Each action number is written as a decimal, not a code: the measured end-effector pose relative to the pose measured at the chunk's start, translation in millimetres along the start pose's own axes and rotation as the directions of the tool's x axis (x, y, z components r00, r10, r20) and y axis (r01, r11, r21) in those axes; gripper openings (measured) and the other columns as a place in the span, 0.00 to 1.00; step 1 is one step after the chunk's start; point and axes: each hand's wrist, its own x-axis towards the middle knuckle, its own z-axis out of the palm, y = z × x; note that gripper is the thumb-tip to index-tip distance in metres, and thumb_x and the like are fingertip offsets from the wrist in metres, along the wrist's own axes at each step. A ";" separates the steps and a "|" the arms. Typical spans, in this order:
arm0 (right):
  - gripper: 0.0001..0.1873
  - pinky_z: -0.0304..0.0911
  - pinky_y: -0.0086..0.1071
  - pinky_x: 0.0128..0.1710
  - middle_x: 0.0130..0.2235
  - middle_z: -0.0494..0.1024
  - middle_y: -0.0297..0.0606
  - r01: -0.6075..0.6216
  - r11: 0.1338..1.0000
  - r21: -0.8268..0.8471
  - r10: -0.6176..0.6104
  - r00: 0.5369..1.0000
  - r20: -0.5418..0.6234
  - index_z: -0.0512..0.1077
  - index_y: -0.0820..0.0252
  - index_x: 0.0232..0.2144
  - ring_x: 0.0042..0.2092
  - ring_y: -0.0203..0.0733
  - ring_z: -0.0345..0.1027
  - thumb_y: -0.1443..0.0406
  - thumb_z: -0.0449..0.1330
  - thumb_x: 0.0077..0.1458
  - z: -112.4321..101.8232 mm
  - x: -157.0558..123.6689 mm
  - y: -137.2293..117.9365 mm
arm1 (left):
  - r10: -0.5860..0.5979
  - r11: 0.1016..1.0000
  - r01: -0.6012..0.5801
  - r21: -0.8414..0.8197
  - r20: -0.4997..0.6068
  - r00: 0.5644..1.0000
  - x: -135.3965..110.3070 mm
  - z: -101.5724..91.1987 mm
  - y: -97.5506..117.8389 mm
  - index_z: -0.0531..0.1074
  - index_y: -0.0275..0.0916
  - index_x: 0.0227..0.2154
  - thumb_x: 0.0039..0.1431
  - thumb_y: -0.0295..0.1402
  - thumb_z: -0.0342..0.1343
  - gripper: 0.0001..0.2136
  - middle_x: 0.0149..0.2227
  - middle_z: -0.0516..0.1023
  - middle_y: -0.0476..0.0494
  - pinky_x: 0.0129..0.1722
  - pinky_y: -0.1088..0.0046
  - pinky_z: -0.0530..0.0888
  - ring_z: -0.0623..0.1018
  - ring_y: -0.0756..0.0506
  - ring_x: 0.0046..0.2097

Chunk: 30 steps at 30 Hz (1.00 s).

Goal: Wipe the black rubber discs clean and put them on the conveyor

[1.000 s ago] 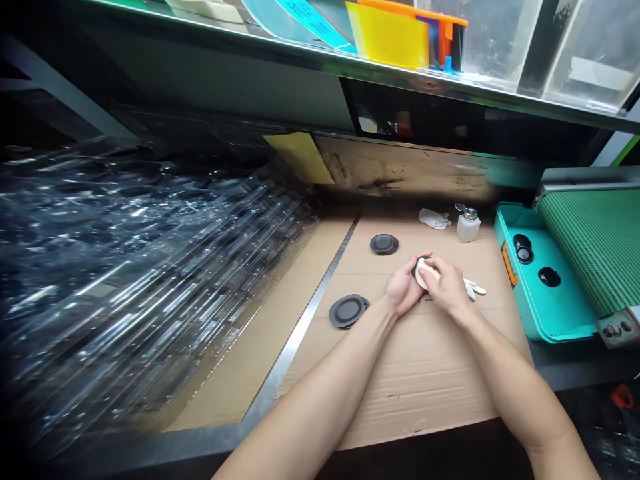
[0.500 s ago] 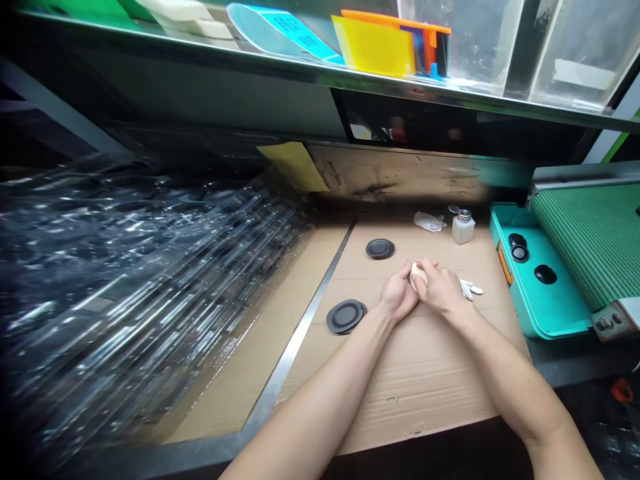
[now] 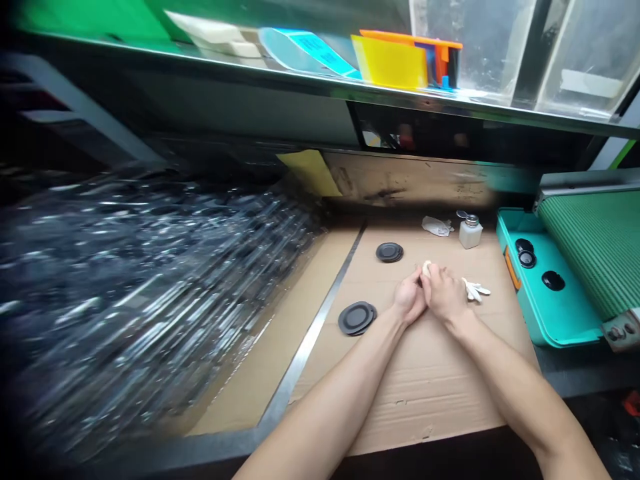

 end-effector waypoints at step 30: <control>0.24 0.56 0.32 0.32 0.37 0.81 0.46 -0.113 0.988 -0.102 0.106 0.992 -0.068 0.67 0.61 0.53 0.35 0.48 0.76 0.51 0.43 0.73 12.3 1.3 0.3 | -0.018 0.999 0.018 -0.048 -0.003 1.000 2.7 0.6 7.7 0.76 0.33 0.39 0.74 0.36 0.43 0.18 0.45 0.81 0.33 0.58 0.64 0.75 0.80 0.43 0.51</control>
